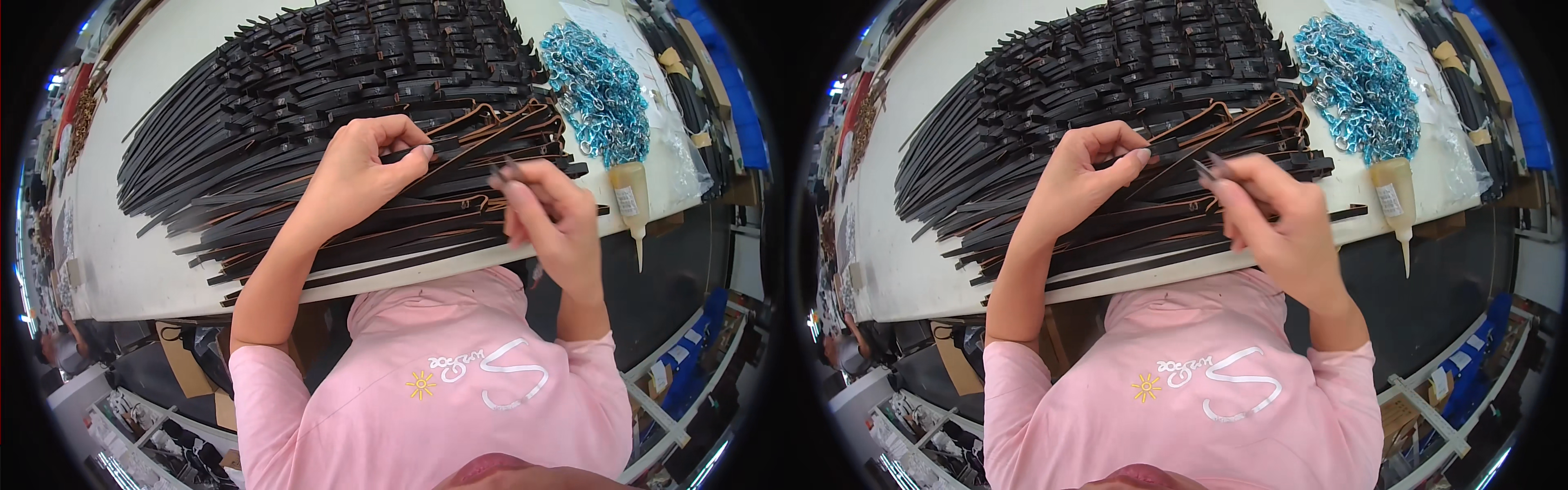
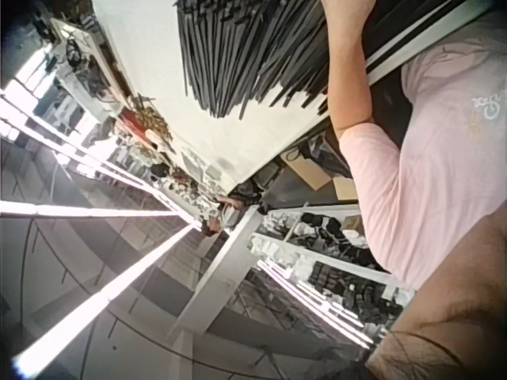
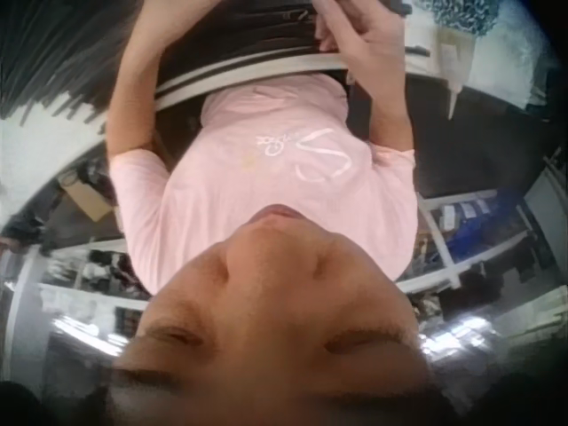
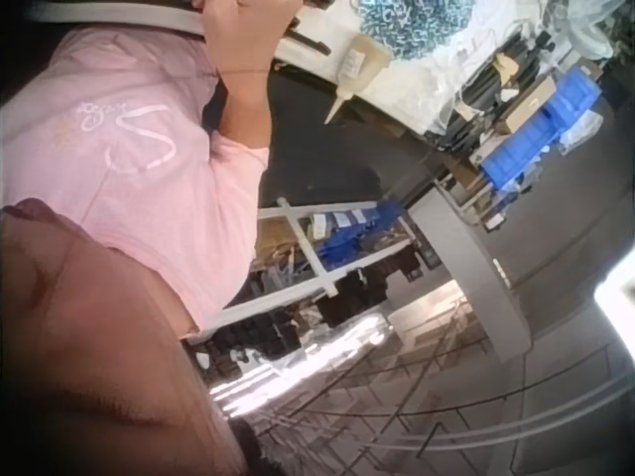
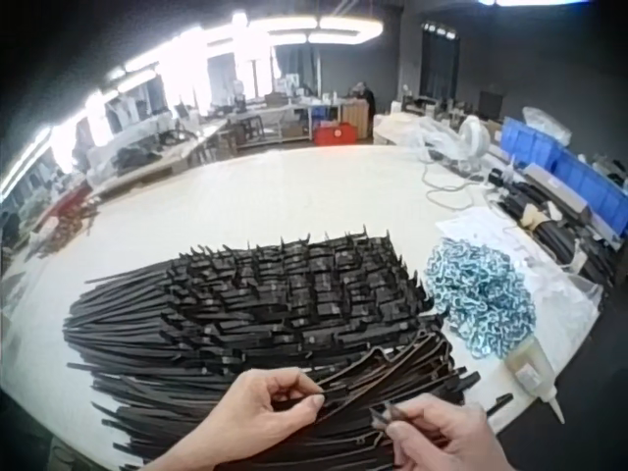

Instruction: The person applies glue from a squeeze bottle to the ends of thin black strips and attaches them to copper wire loops. The person works on a large pile of these components on a white table, handling them one by one in a repetitive assembly process.

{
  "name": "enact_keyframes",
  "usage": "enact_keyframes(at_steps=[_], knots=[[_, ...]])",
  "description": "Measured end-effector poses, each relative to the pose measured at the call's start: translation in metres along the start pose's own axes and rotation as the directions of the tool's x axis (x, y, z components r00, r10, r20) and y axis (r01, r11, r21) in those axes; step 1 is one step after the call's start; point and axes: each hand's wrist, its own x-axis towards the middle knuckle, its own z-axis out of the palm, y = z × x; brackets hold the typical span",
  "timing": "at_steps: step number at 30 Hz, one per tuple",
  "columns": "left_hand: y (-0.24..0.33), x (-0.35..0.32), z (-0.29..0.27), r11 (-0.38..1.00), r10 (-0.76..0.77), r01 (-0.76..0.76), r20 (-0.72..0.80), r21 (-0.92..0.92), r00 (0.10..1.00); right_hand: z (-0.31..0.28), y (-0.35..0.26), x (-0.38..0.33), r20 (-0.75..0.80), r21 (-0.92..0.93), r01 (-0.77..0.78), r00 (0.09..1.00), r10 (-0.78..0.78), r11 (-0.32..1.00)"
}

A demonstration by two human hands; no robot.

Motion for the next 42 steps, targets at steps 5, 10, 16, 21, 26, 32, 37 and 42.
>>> enact_keyframes(at_steps=[5, 10, 16, 21, 26, 32, 37, 42], knots=[[-0.004, 0.0, -0.002, 0.997, -0.046, 0.044, -0.033, -0.061, 0.998, 0.029, 0.012, 0.036, 0.069, -0.109, 0.067, 0.996, -0.06, 0.992], [-0.009, 0.003, -0.002, 0.997, -0.072, 0.07, -0.046, -0.045, 0.996, 0.033, 0.019, 0.042, 0.087, -0.104, 0.056, 0.995, -0.047, 0.993], [-0.005, 0.002, -0.001, 0.994, -0.104, 0.105, -0.063, 0.016, 0.993, 0.034, 0.024, 0.046, 0.079, -0.111, 0.049, 0.996, -0.041, 0.993], [-0.005, 0.001, 0.002, 0.995, -0.094, 0.097, -0.098, 0.032, 0.991, 0.032, 0.02, 0.049, 0.077, -0.121, -0.014, 0.997, 0.023, 0.993], [0.0, -0.001, 0.004, 0.993, -0.077, 0.087, -0.126, 0.076, 0.989, 0.032, 0.019, 0.05, 0.081, -0.125, -0.006, 0.997, 0.016, 0.992], [-0.003, -0.003, 0.008, 0.994, -0.014, 0.032, -0.169, 0.107, 0.986, 0.033, 0.024, 0.05, 0.081, -0.131, 0.006, 0.997, 0.005, 0.991], [-0.004, -0.005, 0.012, 0.981, 0.064, -0.024, -0.208, 0.19, 0.976, 0.032, 0.023, 0.051, 0.094, -0.164, 0.004, 0.996, 0.012, 0.986], [-0.001, -0.006, 0.01, 0.987, -0.014, 0.044, -0.186, 0.156, 0.982, 0.036, 0.035, 0.052, 0.064, -0.182, 0.137, 0.99, -0.128, 0.974]])
